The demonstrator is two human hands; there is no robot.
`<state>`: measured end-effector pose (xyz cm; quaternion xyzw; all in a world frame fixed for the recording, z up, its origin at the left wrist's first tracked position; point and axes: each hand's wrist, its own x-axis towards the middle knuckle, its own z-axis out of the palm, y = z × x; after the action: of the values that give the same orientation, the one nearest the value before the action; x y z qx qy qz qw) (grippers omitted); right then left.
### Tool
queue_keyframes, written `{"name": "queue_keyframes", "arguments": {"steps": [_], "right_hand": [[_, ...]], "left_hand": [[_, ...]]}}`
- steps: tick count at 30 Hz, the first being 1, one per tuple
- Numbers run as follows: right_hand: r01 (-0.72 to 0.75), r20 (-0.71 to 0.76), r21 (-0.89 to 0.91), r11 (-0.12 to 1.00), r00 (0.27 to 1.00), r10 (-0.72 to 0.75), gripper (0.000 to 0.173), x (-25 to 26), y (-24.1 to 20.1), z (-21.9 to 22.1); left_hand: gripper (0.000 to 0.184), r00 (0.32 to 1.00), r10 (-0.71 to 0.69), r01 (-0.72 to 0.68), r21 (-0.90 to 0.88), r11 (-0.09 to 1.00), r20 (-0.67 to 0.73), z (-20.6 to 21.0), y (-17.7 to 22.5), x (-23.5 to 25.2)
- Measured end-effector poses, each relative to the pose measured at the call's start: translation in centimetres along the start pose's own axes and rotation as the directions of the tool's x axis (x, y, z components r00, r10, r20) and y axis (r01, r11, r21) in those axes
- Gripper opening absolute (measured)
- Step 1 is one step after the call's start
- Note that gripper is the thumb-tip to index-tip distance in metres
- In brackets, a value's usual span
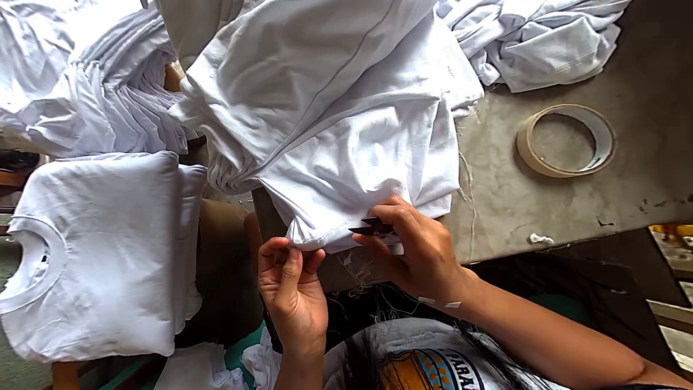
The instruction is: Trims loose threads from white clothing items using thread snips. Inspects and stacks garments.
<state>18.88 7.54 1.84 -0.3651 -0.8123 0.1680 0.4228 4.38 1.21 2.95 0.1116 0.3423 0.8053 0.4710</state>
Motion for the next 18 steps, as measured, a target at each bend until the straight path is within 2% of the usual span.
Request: {"name": "queue_keyframes", "arguments": {"steps": [3,8,18], "right_hand": [[-0.047,0.038,0.116,0.992,0.998,0.043,0.026,-0.3,-0.4,-0.4],[-0.168,0.201,0.228,0.959,0.972,0.123,0.031,-1.0,-2.5,0.4],[-0.136,0.245,0.139,0.981,0.964,0.099,0.031,-0.4,-3.4,1.7]], "left_hand": [[0.025,0.998,-0.057,0.057,-0.016,0.998,0.006,0.0,0.2,0.0],[0.023,0.999,-0.042,0.042,-0.012,0.999,0.006,0.2,0.0,0.0],[0.018,0.999,-0.032,0.029,0.08,0.996,0.025,-0.1,-0.2,-0.3]]}}
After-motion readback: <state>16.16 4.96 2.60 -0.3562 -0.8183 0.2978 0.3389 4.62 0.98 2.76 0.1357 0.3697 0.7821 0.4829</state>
